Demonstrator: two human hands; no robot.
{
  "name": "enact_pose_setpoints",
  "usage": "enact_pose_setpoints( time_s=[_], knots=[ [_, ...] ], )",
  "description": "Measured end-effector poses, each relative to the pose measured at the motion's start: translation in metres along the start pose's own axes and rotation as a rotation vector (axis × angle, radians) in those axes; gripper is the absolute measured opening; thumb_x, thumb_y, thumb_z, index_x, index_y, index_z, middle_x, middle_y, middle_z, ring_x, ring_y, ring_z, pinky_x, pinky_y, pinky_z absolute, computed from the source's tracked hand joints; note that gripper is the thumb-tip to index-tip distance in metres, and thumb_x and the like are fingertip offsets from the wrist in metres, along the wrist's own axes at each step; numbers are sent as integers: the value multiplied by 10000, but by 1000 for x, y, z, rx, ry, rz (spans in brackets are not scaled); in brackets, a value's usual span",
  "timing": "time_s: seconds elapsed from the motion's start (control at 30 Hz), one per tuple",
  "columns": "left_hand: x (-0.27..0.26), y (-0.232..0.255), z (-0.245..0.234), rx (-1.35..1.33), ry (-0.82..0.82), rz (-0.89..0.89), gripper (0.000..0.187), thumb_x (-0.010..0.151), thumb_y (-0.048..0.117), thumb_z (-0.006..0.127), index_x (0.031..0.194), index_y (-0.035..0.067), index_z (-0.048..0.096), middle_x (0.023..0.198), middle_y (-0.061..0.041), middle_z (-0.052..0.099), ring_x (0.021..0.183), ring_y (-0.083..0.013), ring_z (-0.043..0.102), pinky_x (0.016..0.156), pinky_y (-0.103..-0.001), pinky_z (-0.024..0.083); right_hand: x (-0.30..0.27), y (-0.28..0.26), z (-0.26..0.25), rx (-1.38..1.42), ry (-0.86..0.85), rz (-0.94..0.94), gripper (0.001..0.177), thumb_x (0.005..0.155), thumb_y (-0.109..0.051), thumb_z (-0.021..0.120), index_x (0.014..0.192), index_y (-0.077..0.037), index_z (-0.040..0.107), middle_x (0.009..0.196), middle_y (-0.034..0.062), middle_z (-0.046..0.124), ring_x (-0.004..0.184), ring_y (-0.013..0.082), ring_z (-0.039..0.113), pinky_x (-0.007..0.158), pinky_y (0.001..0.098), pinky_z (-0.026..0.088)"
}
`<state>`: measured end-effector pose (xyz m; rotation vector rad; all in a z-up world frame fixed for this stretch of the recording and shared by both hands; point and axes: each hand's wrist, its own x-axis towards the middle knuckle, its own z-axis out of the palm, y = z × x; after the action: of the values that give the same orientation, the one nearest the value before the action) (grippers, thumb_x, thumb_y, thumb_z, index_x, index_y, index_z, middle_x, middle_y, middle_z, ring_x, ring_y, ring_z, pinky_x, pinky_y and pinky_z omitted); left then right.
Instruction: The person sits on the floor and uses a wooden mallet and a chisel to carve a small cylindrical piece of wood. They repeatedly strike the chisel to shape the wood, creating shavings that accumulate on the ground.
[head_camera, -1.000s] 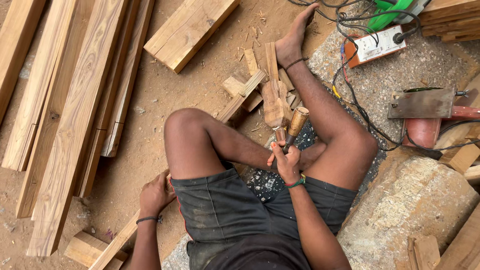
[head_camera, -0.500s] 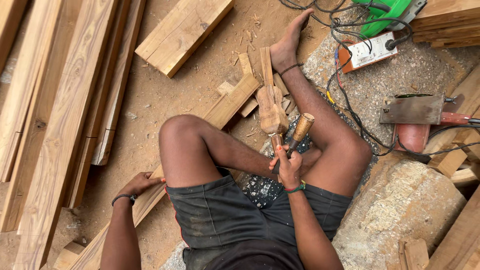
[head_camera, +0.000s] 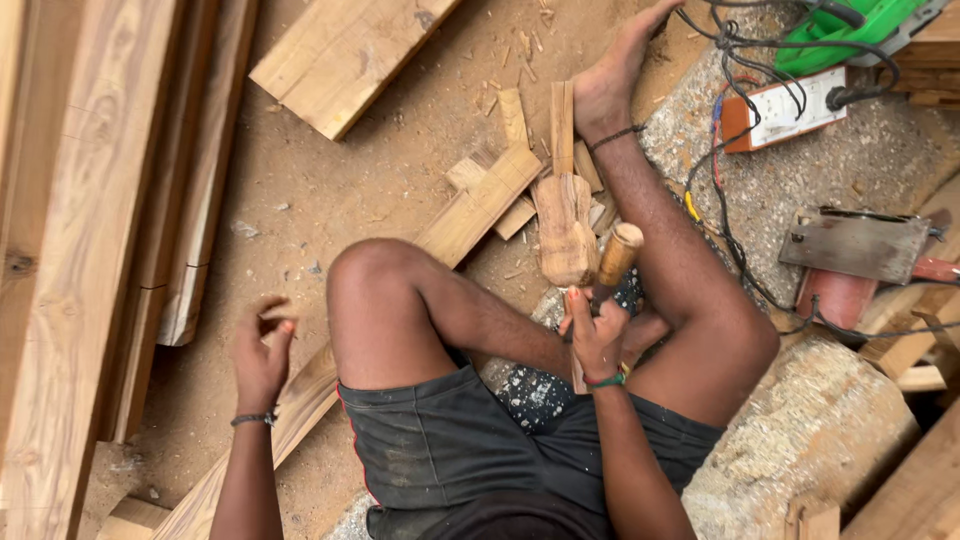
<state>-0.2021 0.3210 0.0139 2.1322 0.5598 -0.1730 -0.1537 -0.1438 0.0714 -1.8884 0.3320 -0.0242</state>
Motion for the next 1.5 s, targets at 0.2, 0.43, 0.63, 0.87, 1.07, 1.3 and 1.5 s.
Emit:
enact_pose_setpoints(
  time_s=[0.2, 0.43, 0.63, 0.87, 1.07, 1.3, 1.5],
  knots=[
    [56, 157, 53, -657, -188, 533, 1007, 838, 769, 706, 1521, 68, 470, 1511, -153, 560, 1387, -296, 596, 1203, -478, 506, 43, -56, 28, -171, -168, -165, 249, 1013, -207, 661, 886, 5, 693, 584, 38, 654, 489, 130, 659, 447, 278, 493],
    [73, 283, 157, -1051, -1147, 472, 457, 925, 342, 884, 1190, 31, 680, 978, -126, 725, 926, -212, 708, 910, -380, 589, 73, -71, 60, -580, -290, -666, 571, 925, -369, 720, 1249, 76, 571, 1093, 240, 652, 896, 378, 670, 692, 476, 537],
    [116, 268, 193, -673, -447, 645, 257, 887, 160, 884, 944, 88, 644, 925, 9, 646, 839, -96, 628, 756, -250, 551, 75, -26, -8, -617, -84, -532, 541, 1025, -425, 669, 1367, -16, 577, 1327, 214, 590, 1258, 373, 581, 1035, 543, 478],
    [153, 254, 188, -694, -420, 621, 318, 856, 206, 906, 959, 98, 625, 957, 14, 603, 869, -116, 605, 780, -270, 543, 20, 69, -46, -513, -1, 125, 454, 900, -344, 760, 1185, -4, 663, 1144, 173, 666, 934, 252, 687, 830, 380, 562],
    [155, 265, 217, -386, -433, 766, 266, 854, 159, 883, 936, 87, 640, 893, -3, 668, 841, -110, 653, 763, -281, 548, 33, 74, -27, -411, 8, 232, 566, 852, -440, 802, 1120, 12, 592, 978, 169, 718, 826, 253, 736, 752, 384, 592],
    [160, 260, 217, -438, -513, 685, 197, 892, 131, 835, 921, 92, 644, 866, 13, 685, 795, -92, 657, 724, -276, 561, 26, 82, -26, -454, -49, 314, 761, 883, -532, 739, 1353, 0, 465, 1006, 193, 747, 931, 317, 742, 811, 411, 564],
    [152, 269, 215, -384, -584, 764, 231, 918, 171, 844, 919, 84, 630, 844, 4, 684, 799, -100, 653, 749, -289, 555, 28, 75, -29, -467, -103, 301, 853, 929, -566, 699, 1494, 8, 420, 975, 171, 768, 945, 307, 759, 831, 409, 559]
  ],
)
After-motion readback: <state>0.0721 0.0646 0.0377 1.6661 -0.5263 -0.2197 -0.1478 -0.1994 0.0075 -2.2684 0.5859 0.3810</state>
